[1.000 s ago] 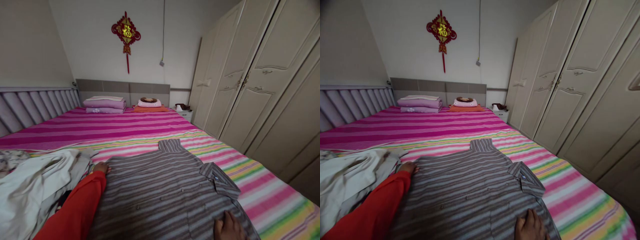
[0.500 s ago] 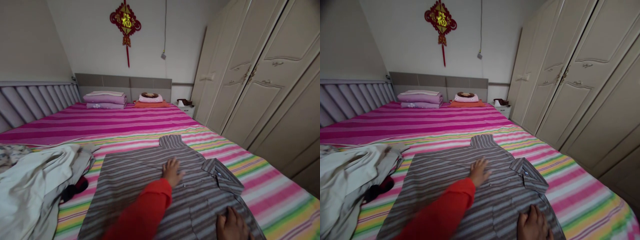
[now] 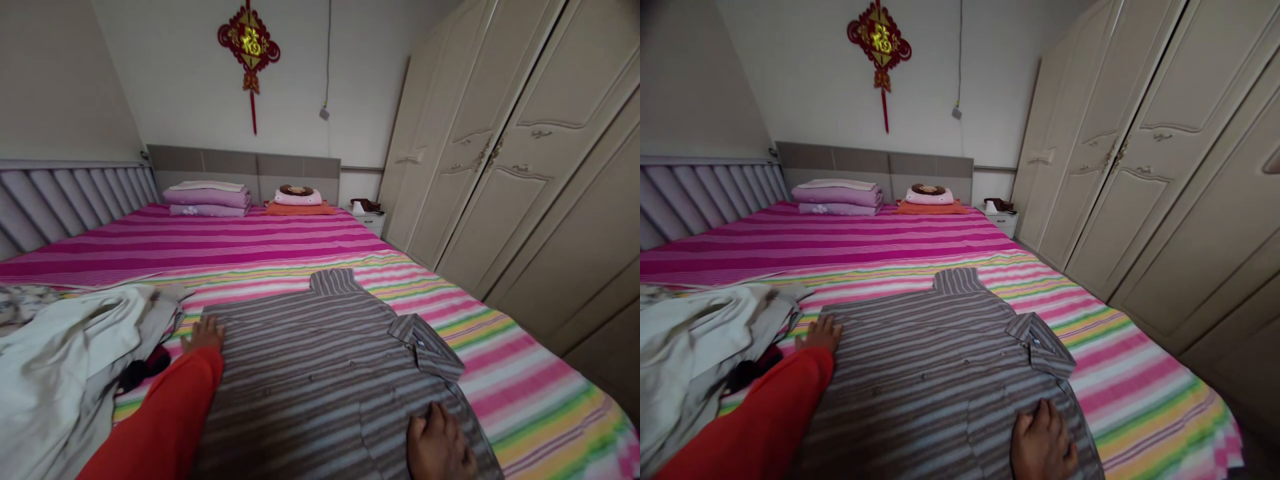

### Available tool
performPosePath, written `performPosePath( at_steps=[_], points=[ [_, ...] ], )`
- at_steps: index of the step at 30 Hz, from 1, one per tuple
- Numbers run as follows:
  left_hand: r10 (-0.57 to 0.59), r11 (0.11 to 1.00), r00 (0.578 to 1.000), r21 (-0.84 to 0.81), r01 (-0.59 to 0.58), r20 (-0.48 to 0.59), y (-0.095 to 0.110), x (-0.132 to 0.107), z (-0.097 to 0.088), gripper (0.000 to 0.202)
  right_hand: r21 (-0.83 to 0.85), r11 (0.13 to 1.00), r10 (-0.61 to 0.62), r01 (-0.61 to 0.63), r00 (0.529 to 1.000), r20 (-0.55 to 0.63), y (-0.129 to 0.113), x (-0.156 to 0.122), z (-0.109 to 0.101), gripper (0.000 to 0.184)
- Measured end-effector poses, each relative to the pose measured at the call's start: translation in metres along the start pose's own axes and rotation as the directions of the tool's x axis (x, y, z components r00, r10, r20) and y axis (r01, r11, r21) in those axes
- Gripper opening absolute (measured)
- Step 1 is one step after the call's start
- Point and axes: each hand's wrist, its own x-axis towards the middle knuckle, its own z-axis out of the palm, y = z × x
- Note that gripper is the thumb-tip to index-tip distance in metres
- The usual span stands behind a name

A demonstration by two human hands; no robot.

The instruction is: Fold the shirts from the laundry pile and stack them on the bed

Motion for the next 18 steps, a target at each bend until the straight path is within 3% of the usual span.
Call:
performPosePath(
  at_steps=[3,5,7,8,11,13,15,18],
  points=[
    [-0.064,0.997,0.998,0.053,0.064,-0.006,-0.011,-0.020,-0.021,0.044,0.031,0.999,0.018,-0.017,1.000,-0.004,-0.009,-0.002,-0.009,0.045],
    [-0.119,0.988,0.993,0.093,0.120,-0.013,0.003,-0.036,-0.028,0.044,0.051,0.998,0.029,-0.028,0.999,-0.013,-0.015,-0.003,-0.014,0.045],
    [-0.151,0.983,0.989,0.111,0.149,0.010,0.039,-0.058,-0.025,0.043,0.073,0.997,0.036,-0.033,0.999,-0.036,-0.019,-0.004,-0.017,0.044],
    [-0.140,0.986,0.987,0.099,0.132,0.082,0.065,-0.071,-0.020,0.044,0.086,0.996,0.044,-0.039,0.998,-0.055,-0.019,-0.004,-0.018,0.043],
    [0.110,0.993,0.957,-0.077,-0.092,0.268,0.146,-0.114,0.002,0.052,0.121,0.992,0.050,-0.037,0.994,-0.101,-0.018,-0.005,-0.016,0.041],
    [0.227,0.969,0.914,-0.175,-0.177,0.337,0.180,-0.136,0.015,0.056,0.129,0.992,0.023,-0.010,0.994,-0.103,-0.016,-0.006,-0.013,0.042],
    [0.218,0.972,0.905,-0.159,-0.171,0.365,0.183,-0.149,0.022,0.059,0.132,0.991,0.005,0.008,0.995,-0.097,-0.014,-0.005,-0.009,0.042],
    [0.084,0.996,0.938,0.006,-0.091,0.335,0.138,-0.150,0.016,0.060,0.158,0.987,0.031,-0.010,0.991,-0.131,-0.014,-0.005,-0.007,0.039]
  ],
)
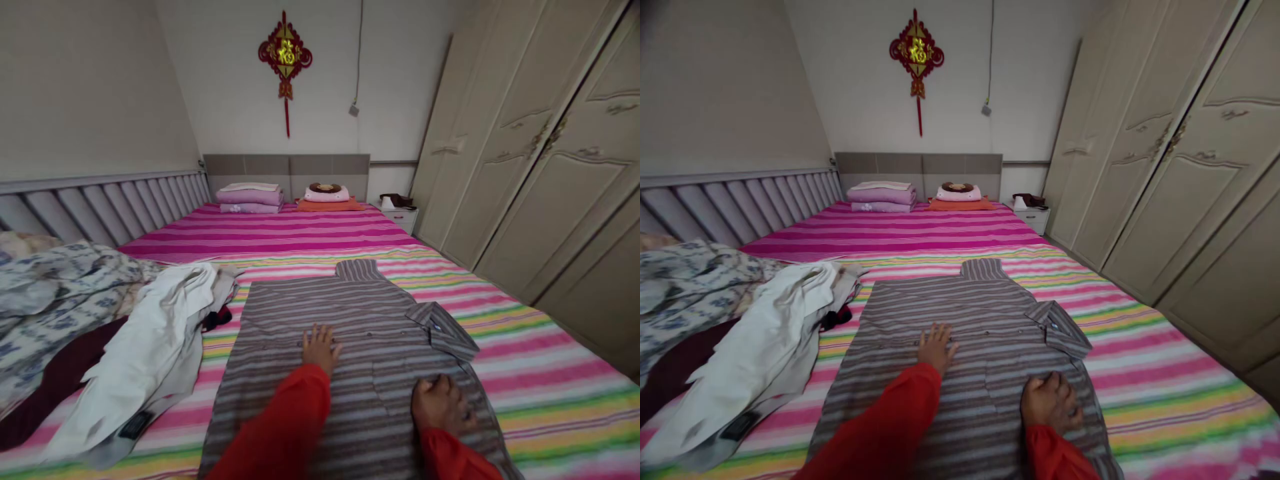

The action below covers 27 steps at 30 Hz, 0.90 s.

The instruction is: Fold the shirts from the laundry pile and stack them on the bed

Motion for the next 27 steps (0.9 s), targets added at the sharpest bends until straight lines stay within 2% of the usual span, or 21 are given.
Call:
performPosePath(
  at_steps=[4,6,9,11,15,20,23,27],
  points=[
    [-0.145,0.977,0.985,0.143,0.158,-0.098,-0.092,-0.014,-0.023,0.060,0.058,0.998,-0.007,0.011,0.997,-0.072,-0.004,-0.001,-0.002,0.039],
    [-0.207,0.957,0.970,0.178,0.229,-0.130,-0.131,-0.026,-0.035,0.059,0.078,0.997,-0.018,0.025,0.996,-0.089,-0.005,-0.002,-0.003,0.040],
    [-0.335,0.913,0.930,0.191,0.360,-0.153,-0.176,-0.049,-0.047,0.056,0.105,0.994,-0.014,0.025,0.994,-0.108,-0.007,-0.002,-0.005,0.042],
    [-0.430,0.873,0.888,0.177,0.455,-0.164,-0.194,-0.064,-0.053,0.054,0.119,0.993,0.000,0.012,0.995,-0.099,-0.008,-0.003,-0.006,0.043],
    [-0.514,0.825,0.837,0.159,0.542,-0.185,-0.204,-0.092,-0.053,0.054,0.113,0.994,0.010,-0.002,0.997,-0.073,-0.009,-0.002,-0.009,0.042],
    [-0.543,0.806,0.799,0.107,0.582,-0.258,-0.197,-0.131,-0.029,0.055,0.084,0.996,0.001,0.004,0.998,-0.056,-0.010,-0.001,-0.008,0.043],
    [-0.525,0.820,0.805,0.090,0.566,-0.276,-0.198,-0.150,-0.017,0.055,0.030,1.000,0.008,-0.008,1.000,-0.001,-0.011,-0.001,-0.007,0.047],
    [-0.495,0.838,0.815,0.083,0.539,-0.299,-0.204,-0.159,-0.011,0.056,-0.044,0.999,-0.018,0.025,0.987,0.163,-0.008,0.000,-0.012,0.056]
  ],
)
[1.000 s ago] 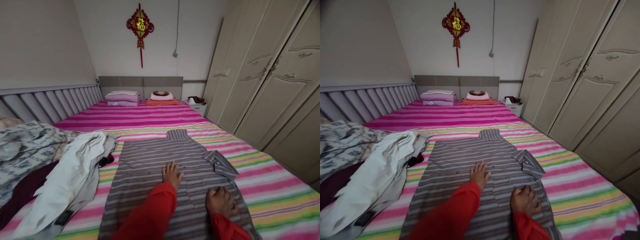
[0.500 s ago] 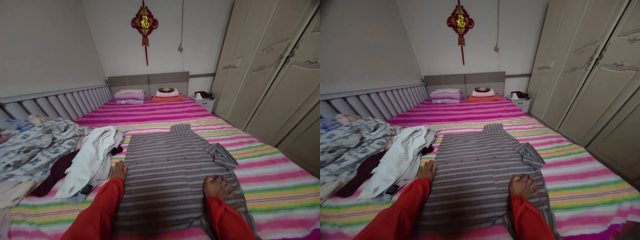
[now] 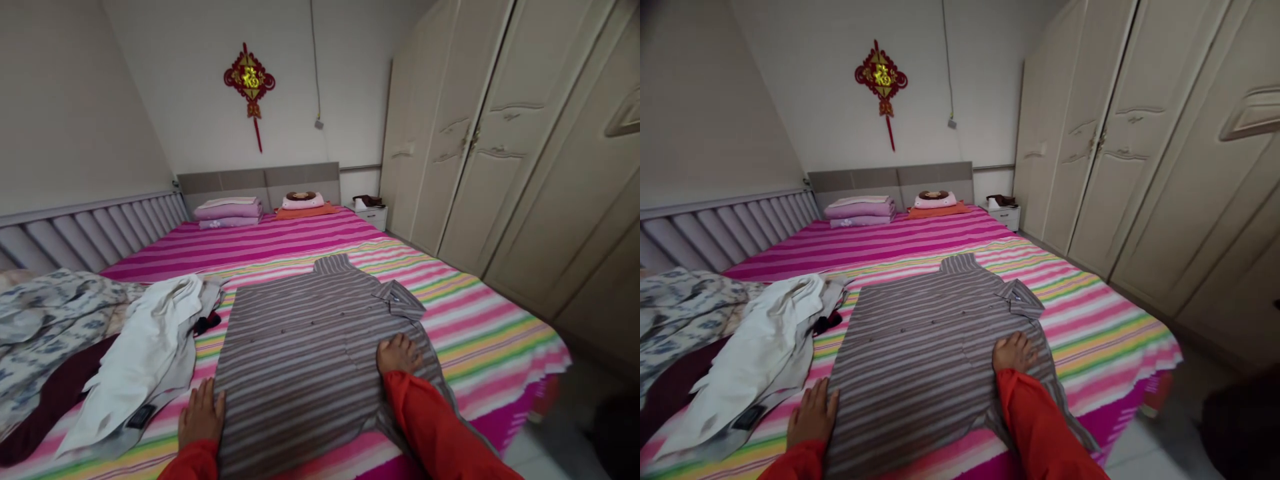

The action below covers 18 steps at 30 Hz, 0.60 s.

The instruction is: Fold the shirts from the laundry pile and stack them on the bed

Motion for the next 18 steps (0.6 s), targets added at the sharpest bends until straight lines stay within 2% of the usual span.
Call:
performPosePath(
  at_steps=[3,7,11,15,18],
  points=[
    [0.018,0.999,0.999,-0.036,-0.019,-0.027,-0.005,0.004,0.006,0.057,-0.056,0.998,-0.027,0.039,0.981,0.192,0.007,0.002,-0.008,0.061],
    [0.040,0.993,0.997,-0.108,-0.048,-0.069,-0.011,0.012,0.020,0.059,-0.096,0.988,-0.073,0.120,0.915,0.398,0.021,0.003,-0.023,0.064],
    [0.086,0.983,0.995,-0.160,-0.093,-0.050,-0.018,0.019,0.031,0.062,-0.078,0.976,-0.137,0.204,0.852,0.505,0.034,-0.007,-0.042,0.067],
    [0.158,0.976,0.987,-0.152,-0.154,0.012,-0.025,0.019,0.035,0.065,-0.051,0.957,-0.200,0.286,0.778,0.595,0.052,-0.031,-0.063,0.078],
    [0.221,0.971,0.973,-0.106,-0.213,0.070,-0.031,0.015,0.034,0.063,-0.017,0.955,-0.227,0.297,0.764,0.605,0.070,-0.058,-0.076,0.073]
  ],
)
